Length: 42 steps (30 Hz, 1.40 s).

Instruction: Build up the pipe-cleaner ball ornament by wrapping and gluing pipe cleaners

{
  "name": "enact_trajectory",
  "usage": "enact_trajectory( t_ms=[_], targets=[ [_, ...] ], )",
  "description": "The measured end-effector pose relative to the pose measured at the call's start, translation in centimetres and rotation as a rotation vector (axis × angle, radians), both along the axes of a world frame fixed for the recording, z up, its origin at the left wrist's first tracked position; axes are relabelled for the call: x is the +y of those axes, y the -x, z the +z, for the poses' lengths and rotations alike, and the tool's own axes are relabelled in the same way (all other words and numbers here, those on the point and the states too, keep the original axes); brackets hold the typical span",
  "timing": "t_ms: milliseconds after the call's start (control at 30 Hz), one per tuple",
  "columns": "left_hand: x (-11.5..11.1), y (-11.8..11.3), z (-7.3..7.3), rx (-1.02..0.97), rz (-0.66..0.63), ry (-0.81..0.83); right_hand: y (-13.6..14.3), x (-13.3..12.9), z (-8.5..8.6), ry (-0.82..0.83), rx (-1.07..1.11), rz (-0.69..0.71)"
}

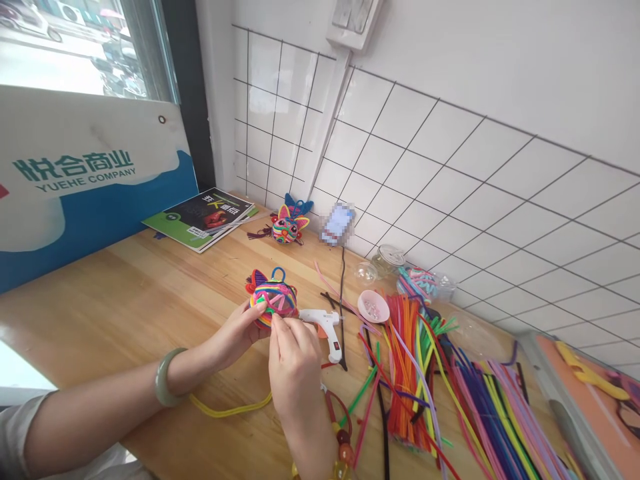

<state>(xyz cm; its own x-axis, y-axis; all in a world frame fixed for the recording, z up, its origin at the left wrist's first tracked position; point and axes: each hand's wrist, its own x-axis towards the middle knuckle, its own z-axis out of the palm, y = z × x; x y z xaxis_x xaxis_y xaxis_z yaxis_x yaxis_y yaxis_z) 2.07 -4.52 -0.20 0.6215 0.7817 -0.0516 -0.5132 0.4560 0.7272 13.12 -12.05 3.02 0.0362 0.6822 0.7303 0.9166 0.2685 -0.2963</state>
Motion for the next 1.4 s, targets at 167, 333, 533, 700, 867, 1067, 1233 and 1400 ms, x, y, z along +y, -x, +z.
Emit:
enact_trajectory(
  t_ms=[167, 333, 533, 700, 867, 1067, 1233, 1400],
  targets=[
    [0.0, 0.0, 0.0, 0.001, -0.015, -0.011, 0.1, -0.1, 0.1, -0.021, -0.166, -0.044],
    [0.0, 0.0, -0.2, 0.016, 0.004, 0.004, 0.5, -0.2, 0.4, -0.032, -0.296, -0.102],
    [0.0, -0.1, 0.0, 0.026, -0.009, -0.001, 0.7, -0.3, 0.4, -0.018, -0.345, -0.133],
    [0.0, -0.1, 0.1, 0.031, -0.019, 0.017, 0.6, -0.2, 0.2, -0.02, -0.348, -0.141],
    [0.0, -0.1, 0.0, 0.017, -0.028, 0.023, 0.7, -0.1, 0.2, -0.025, -0.331, -0.139],
    [0.3, -0.1, -0.1, 0.005, -0.019, 0.011, 0.5, 0.1, 0.2, 0.0, -0.181, -0.085],
    [0.4, 0.0, -0.1, 0.002, -0.016, 0.006, 0.0, 0.0, 0.5, 0.128, 0.124, 0.005],
    [1.0, 0.1, -0.2, -0.012, -0.005, 0.005, -2.1, -0.4, 2.0, 0.267, 0.411, -0.034]
  ],
)
